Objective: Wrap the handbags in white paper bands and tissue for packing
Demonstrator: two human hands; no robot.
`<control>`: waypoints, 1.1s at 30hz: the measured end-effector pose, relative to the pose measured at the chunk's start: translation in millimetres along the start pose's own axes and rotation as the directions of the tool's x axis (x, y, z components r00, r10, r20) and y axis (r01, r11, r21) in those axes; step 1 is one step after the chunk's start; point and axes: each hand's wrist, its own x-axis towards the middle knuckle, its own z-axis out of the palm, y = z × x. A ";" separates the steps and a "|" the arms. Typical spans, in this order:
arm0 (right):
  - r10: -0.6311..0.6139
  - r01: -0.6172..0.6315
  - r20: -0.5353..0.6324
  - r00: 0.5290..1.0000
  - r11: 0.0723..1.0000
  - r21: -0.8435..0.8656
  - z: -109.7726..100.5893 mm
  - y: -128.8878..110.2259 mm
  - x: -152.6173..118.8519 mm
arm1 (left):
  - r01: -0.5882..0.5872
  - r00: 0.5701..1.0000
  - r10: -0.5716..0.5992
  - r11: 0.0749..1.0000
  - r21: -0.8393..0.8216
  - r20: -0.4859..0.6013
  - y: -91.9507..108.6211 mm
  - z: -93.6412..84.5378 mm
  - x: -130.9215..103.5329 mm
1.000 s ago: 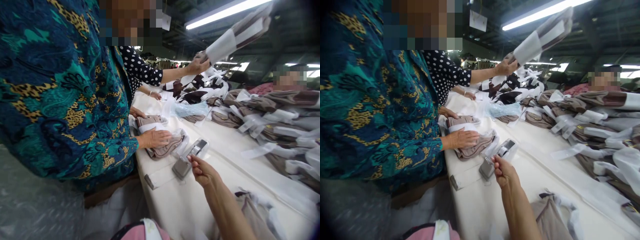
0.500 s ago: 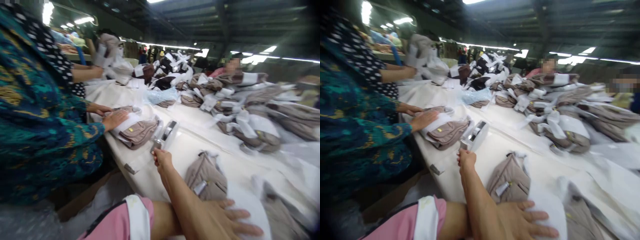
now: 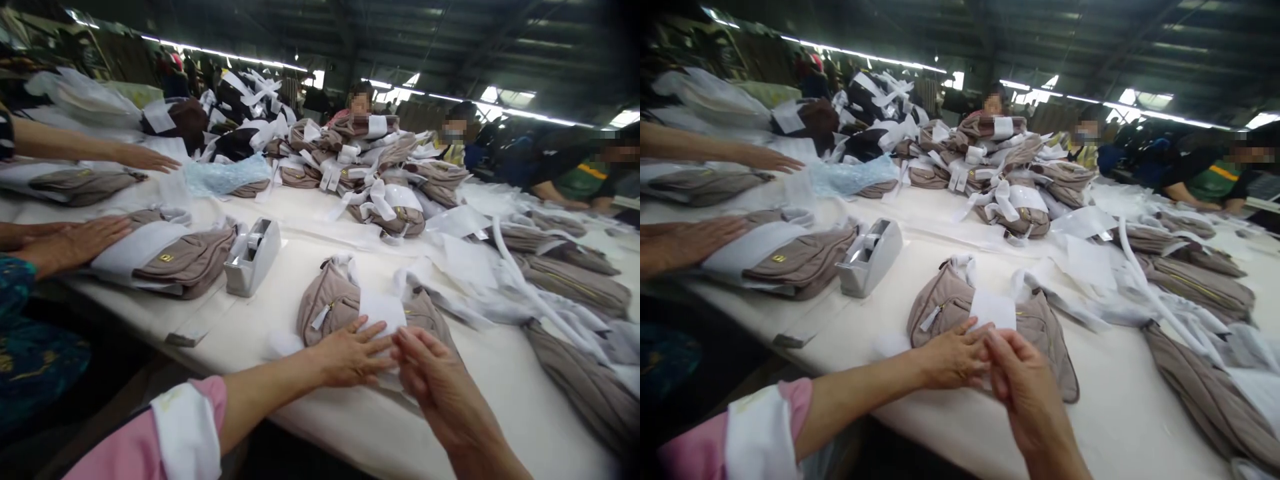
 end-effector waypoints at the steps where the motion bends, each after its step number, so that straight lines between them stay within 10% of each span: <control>1: 0.205 -0.220 0.093 0.974 0.956 0.193 -14.5 18.1 -7.8 | -0.021 1.000 0.021 1.000 -0.021 -0.003 0.6 -0.6 0.5; 3: 0.507 -0.583 0.289 0.812 0.679 0.447 -27.3 46.6 -22.1 | -0.040 0.999 0.040 0.997 -0.067 -0.005 0.9 -1.6 1.3; 6: 0.658 -0.752 0.405 0.635 0.408 0.518 -19.7 68.1 -35.4 | -0.031 0.999 0.032 0.992 -0.121 0.002 -0.2 -1.2 2.1; 28: 0.811 -0.868 0.335 0.479 0.380 0.319 -2.7 76.4 -53.8 | -0.027 0.999 0.029 0.991 -0.135 0.018 0.9 2.2 9.7; 33: 0.785 -0.847 0.346 0.514 0.401 0.349 0.0 75.9 -63.0 | -0.027 0.999 0.030 0.993 -0.113 0.020 0.6 2.7 10.6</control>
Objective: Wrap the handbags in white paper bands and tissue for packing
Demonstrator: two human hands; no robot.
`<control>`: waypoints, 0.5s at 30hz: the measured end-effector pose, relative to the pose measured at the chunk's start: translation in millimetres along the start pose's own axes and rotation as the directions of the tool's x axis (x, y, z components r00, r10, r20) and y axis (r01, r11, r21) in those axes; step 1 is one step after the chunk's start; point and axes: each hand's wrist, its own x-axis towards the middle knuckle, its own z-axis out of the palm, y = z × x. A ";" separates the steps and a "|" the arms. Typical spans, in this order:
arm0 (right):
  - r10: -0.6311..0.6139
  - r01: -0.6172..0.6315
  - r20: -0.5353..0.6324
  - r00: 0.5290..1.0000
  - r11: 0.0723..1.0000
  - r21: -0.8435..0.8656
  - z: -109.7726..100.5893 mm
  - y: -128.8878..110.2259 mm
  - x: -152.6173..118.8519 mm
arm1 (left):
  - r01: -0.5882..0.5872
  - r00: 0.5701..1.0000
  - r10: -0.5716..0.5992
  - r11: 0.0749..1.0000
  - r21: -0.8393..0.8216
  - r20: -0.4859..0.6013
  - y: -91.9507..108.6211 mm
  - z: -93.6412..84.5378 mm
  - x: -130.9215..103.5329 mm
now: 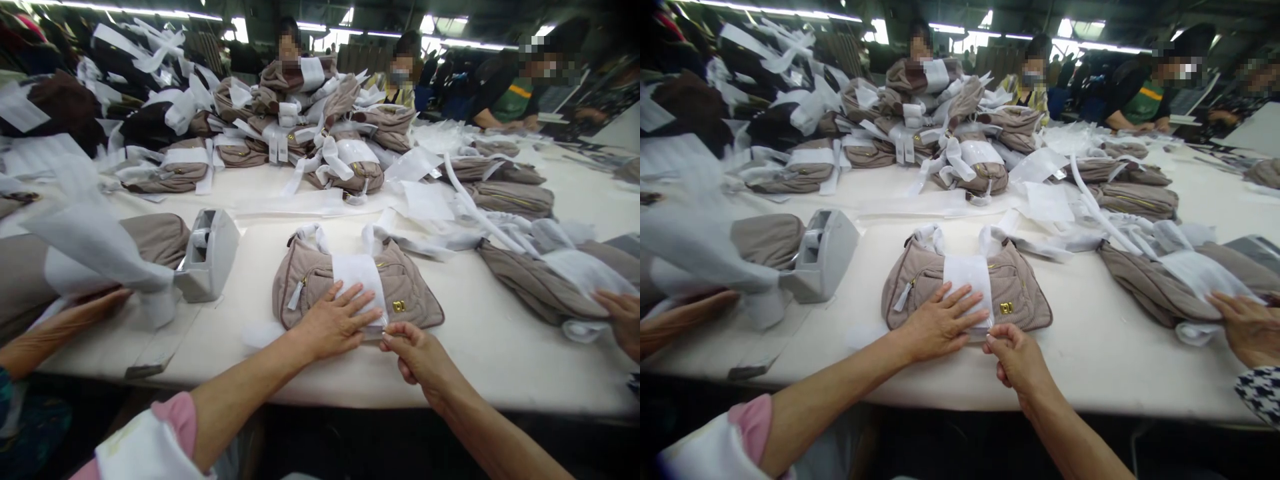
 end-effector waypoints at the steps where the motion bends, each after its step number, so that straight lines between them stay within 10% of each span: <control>1: -0.023 0.023 -0.007 1.000 1.000 0.006 1.0 2.5 -1.3 | -0.006 1.000 0.006 1.000 0.003 0.000 -0.1 0.2 0.1; 10: -0.217 0.217 -0.160 0.963 0.976 -0.018 8.0 31.7 4.2 | -0.017 1.000 0.017 1.000 0.017 0.018 0.0 1.7 1.6; 15: -0.497 0.352 -0.215 0.840 0.803 -0.480 10.3 45.0 17.5 | -0.016 1.000 0.015 1.000 0.021 0.027 0.0 1.6 3.6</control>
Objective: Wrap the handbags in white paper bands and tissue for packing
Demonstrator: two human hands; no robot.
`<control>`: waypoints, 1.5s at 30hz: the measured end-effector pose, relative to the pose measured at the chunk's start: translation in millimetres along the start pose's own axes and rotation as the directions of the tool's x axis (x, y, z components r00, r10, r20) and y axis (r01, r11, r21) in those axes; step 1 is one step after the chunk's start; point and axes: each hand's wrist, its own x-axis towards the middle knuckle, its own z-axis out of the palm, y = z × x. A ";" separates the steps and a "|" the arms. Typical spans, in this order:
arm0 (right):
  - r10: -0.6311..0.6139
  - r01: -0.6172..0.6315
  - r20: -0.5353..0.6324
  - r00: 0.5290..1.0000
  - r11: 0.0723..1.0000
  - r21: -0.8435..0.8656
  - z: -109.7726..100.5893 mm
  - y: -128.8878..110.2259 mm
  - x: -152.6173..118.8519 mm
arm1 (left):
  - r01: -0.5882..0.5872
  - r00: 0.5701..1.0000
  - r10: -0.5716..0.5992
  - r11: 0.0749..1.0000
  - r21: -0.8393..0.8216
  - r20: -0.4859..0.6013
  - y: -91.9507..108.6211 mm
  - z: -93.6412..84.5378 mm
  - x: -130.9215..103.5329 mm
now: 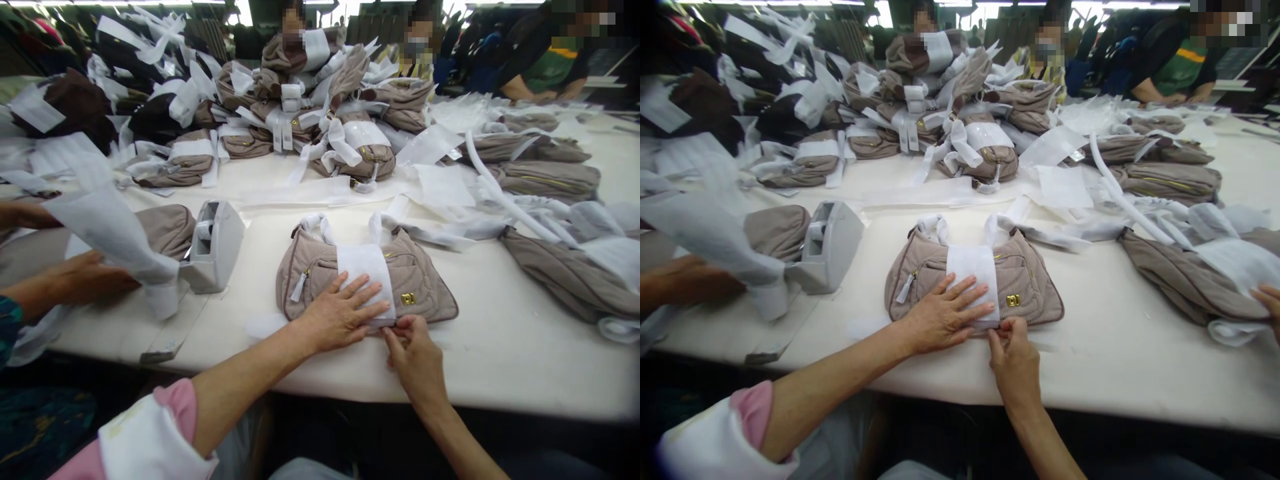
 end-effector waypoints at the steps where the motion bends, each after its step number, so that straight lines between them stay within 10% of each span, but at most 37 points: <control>1: -0.108 0.102 -0.034 0.994 0.984 -0.144 1.4 4.1 0.4 | 0.002 1.000 -0.002 1.000 0.000 0.003 0.1 0.0 0.0; 6: -0.487 0.319 -0.114 0.866 0.713 -0.624 -7.3 17.8 -1.5 | 0.006 1.000 -0.006 1.000 0.002 0.005 0.6 -0.4 -1.7; 12: -0.829 0.654 0.023 0.559 0.424 -0.626 -20.2 7.9 0.5 | -0.002 1.000 0.002 1.000 0.005 0.004 1.3 -3.5 -0.1; 24: -0.793 0.749 0.254 0.553 0.341 -0.568 -6.3 34.9 7.2 | 0.089 0.916 -0.047 0.992 0.089 -0.399 4.0 11.8 -56.6; 31: -0.881 0.846 0.160 0.446 0.356 -0.398 -53.7 53.6 31.5 | 0.108 0.908 -0.037 0.983 0.146 -0.418 9.4 13.5 -60.5; 37: -0.880 0.941 0.343 0.329 0.273 -0.202 -57.9 76.6 51.0 | 0.001 0.918 0.049 0.992 0.127 -0.393 -0.7 16.2 -62.4; 45: -0.917 0.939 0.248 0.314 0.261 -0.223 -61.3 80.6 55.6 | 0.022 0.925 0.022 0.994 0.111 -0.380 -7.2 18.6 -58.2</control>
